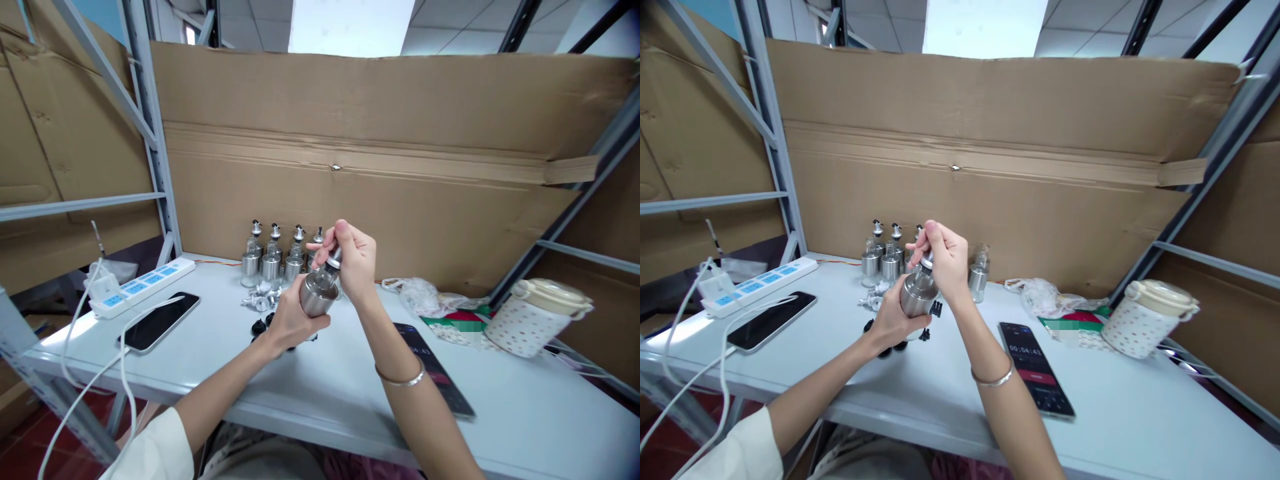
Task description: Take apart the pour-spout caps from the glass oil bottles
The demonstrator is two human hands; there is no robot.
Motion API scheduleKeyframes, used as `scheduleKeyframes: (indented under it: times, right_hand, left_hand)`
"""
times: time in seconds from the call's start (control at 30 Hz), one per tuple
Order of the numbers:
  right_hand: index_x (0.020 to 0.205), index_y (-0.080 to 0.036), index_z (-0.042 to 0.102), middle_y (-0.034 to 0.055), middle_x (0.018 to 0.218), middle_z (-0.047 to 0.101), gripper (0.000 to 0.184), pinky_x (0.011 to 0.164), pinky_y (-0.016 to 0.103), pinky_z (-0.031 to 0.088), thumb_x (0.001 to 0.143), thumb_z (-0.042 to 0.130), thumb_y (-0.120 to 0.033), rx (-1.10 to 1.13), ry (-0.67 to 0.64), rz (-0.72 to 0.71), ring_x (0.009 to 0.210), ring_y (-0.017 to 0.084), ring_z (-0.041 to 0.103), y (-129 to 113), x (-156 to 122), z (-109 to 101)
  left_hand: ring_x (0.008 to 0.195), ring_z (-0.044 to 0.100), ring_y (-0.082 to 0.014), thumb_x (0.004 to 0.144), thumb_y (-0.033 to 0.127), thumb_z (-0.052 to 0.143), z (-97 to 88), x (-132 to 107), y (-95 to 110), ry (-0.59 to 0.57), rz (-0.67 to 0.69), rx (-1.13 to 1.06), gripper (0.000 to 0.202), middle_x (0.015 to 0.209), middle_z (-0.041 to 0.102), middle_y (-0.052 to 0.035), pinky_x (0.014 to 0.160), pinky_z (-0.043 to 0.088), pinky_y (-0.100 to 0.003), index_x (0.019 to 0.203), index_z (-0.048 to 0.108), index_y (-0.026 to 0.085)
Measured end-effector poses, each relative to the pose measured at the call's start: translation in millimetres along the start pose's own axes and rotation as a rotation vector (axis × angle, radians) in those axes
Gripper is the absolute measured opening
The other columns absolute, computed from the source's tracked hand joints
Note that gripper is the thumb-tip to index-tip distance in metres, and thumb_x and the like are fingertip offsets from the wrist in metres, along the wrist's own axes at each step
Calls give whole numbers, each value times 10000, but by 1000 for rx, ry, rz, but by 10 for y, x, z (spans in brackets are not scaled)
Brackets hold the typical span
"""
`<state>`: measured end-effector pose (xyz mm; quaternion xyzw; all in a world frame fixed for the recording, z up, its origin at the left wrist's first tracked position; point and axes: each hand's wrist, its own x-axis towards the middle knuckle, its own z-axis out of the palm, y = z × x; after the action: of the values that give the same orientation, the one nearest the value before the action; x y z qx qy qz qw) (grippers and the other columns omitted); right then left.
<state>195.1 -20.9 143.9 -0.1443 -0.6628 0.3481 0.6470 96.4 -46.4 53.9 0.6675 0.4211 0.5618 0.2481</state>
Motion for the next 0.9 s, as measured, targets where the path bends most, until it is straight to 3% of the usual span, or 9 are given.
scheduleKeyframes:
  times: [0.1, 0.2, 0.3, 0.4, 0.53, 0.63, 0.77, 0.9]
  right_hand:
    - [638, -213, 504, -59, 446, 515, 413, 621, 292, 521, 874, 474, -550, -45, -33, 18, 400, 86, 530, -4, 20, -70]
    - [842, -219, 557, -36, 630, 616, 270, 681, 282, 522, 806, 610, -480, -110, -162, 38, 600, 107, 622, -18, 87, -244]
    - [994, -229, 517, -3, 843, 638, 403, 654, 283, 532, 690, 739, -375, -170, -292, 178, 743, 141, 651, -4, 162, -447]
    - [957, -204, 518, 36, 893, 639, 341, 664, 304, 546, 712, 704, -351, -249, -290, 217, 802, 168, 654, 23, 188, -561]
    - [1078, -234, 456, 53, 1028, 640, 513, 814, 354, 538, 663, 750, -304, -209, -345, 250, 944, 206, 647, 30, 100, -546]
    - [1015, -252, 432, 40, 989, 649, 469, 771, 375, 547, 671, 736, -348, -169, -316, 307, 903, 236, 670, 57, 3, -553]
    - [972, -238, 427, 55, 937, 667, 449, 763, 396, 535, 666, 719, -391, -300, -215, 290, 868, 250, 677, 188, -7, -754]
    - [1009, -221, 437, 85, 948, 683, 442, 796, 434, 512, 670, 684, -360, -619, -83, 231, 862, 266, 673, 417, 120, -1077]
  left_hand:
    - [680, 537, -145, 554, 169, 727, -11, 32, 19, -30, -1, 16, 484, 795, 594, 19, 631, 431, -251, 985, 505, 178]
    - [759, 578, -172, 626, 294, 747, -58, 116, 18, -38, -2, -8, 508, 882, 621, -15, 667, 457, -268, 1048, 486, 181]
    - [861, 602, -198, 685, 393, 726, -126, 204, -2, -4, 5, -8, 598, 1002, 623, -47, 732, 476, -294, 1154, 415, 193]
    - [964, 603, -226, 709, 406, 712, -153, 229, -12, -51, -24, 36, 677, 1100, 609, -77, 814, 475, -333, 1228, 334, 193]
    - [1047, 581, -244, 756, 442, 671, -73, 197, -17, -144, -38, -3, 679, 1200, 563, -116, 874, 470, -360, 1261, 301, 179]
    - [1174, 512, -271, 798, 423, 630, -16, 158, -39, -218, -3, 17, 706, 1311, 481, -163, 973, 430, -410, 1323, 236, 163]
    - [1382, 272, -306, 865, 345, 542, -101, -70, 11, -297, 109, 252, 705, 1460, 270, -210, 1119, 263, -501, 1396, 115, 162]
    - [1385, 273, -253, 909, 246, 466, -315, -597, 119, -413, 372, 395, 589, 1450, 301, -153, 1130, 283, -460, 1402, 145, 235]
